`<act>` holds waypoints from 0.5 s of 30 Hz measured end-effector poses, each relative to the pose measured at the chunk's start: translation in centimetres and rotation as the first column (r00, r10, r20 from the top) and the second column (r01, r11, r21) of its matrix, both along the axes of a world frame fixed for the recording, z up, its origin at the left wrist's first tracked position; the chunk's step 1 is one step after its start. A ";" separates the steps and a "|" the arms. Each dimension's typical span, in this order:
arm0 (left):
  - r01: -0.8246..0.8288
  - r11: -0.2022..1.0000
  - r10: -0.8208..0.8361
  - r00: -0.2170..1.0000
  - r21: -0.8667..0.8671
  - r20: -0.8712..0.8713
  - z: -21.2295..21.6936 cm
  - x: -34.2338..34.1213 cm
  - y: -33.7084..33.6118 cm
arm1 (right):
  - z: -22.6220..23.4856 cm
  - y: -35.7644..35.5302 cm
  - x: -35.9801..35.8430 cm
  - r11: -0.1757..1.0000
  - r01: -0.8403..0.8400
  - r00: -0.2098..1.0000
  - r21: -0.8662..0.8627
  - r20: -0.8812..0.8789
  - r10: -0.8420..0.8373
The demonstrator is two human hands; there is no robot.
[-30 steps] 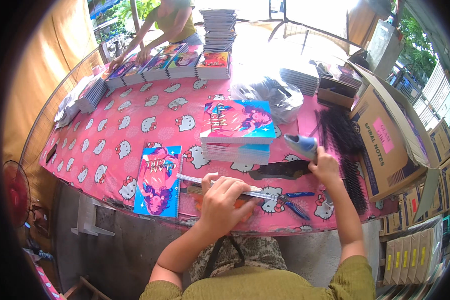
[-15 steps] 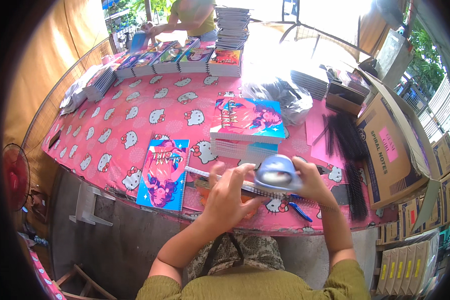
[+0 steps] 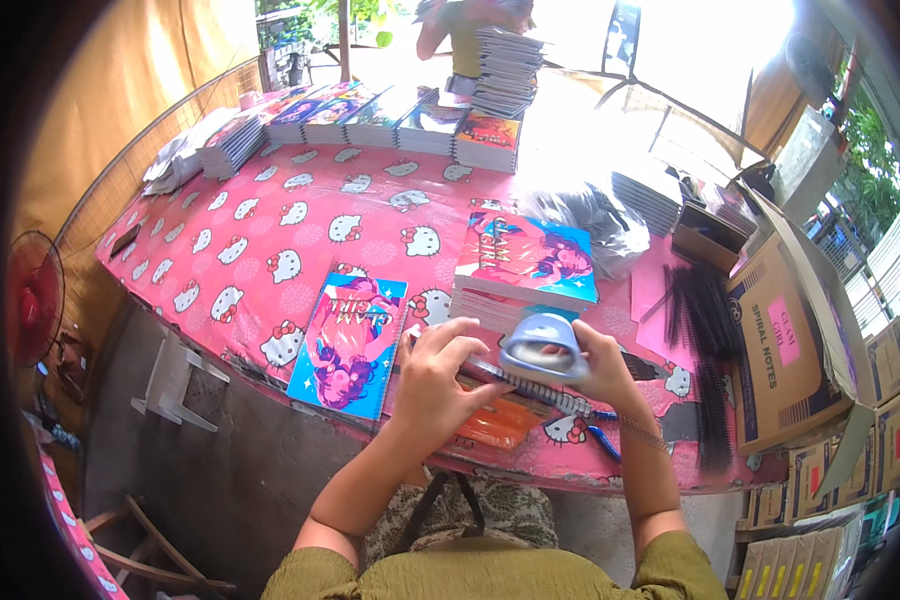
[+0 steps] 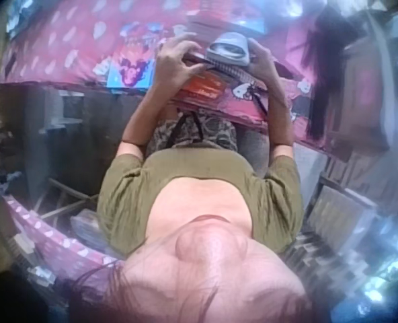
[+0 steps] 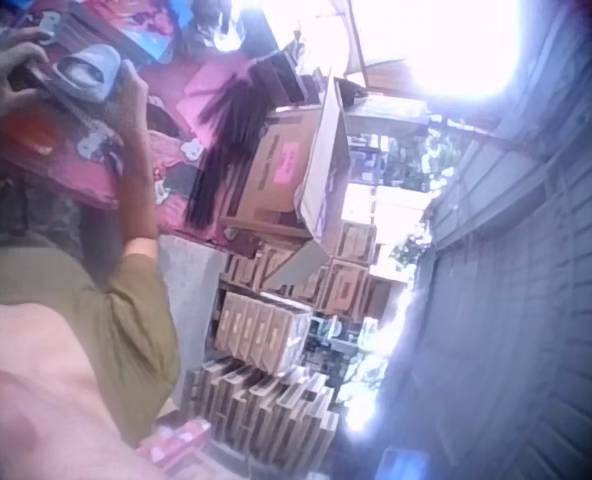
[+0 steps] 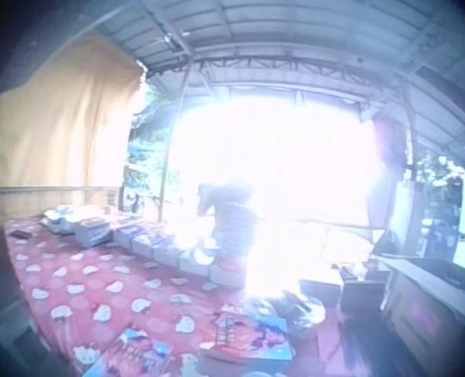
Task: The person inserts a black plastic spiral spine into the punched holes of several notebooks by hand, turning the spine to thread it through the pages.
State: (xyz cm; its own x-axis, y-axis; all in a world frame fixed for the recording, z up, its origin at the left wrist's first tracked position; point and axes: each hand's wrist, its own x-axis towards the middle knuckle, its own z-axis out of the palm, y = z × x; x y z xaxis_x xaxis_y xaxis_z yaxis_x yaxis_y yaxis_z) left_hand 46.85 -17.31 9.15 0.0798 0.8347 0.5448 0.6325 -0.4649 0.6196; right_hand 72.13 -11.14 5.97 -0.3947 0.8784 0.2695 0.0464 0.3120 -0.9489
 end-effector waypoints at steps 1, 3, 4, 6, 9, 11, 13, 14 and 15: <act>-0.009 1.000 0.009 1.000 0.012 0.012 -0.3 -0.3 0.0 | 0.3 0.3 -0.2 0.997 0.067 0.993 0.031 0.095 -0.070; -0.031 0.998 0.029 0.999 0.048 0.046 -0.9 -0.8 0.2 | 0.8 0.1 -0.2 0.997 -0.061 0.988 -0.037 -0.144 0.055; -0.020 0.999 0.018 0.998 0.035 0.064 -0.7 -0.5 0.4 | -0.5 0.8 0.9 0.993 -0.043 0.996 0.110 -0.079 0.052; -0.017 1.000 0.018 0.997 -0.011 0.076 -0.6 -0.6 0.5 | -1.8 2.4 0.6 0.992 -0.085 0.994 0.089 0.075 0.079; -0.078 0.997 0.075 0.987 0.015 0.139 -0.7 -1.1 0.3 | 1.0 2.3 -1.2 0.997 -0.081 0.991 0.005 0.107 0.080; -0.063 0.997 0.072 0.968 -0.045 0.239 -1.8 -1.4 0.7 | 2.1 1.5 -2.2 0.970 -0.158 0.954 -0.184 -0.284 0.101; -0.038 0.997 0.054 0.970 -0.073 0.237 -1.8 -1.8 0.5 | 1.7 1.8 -2.9 0.990 -0.135 0.991 -0.040 -0.006 0.135; -0.026 0.998 0.038 0.979 -0.063 0.198 -1.5 -1.9 0.4 | 1.5 1.9 -3.3 0.990 -0.138 0.982 0.034 0.135 0.132; -0.013 0.999 0.021 0.987 -0.052 0.161 -1.3 -2.1 0.3 | 1.8 2.4 -3.9 0.993 -0.034 0.932 0.112 0.362 -0.009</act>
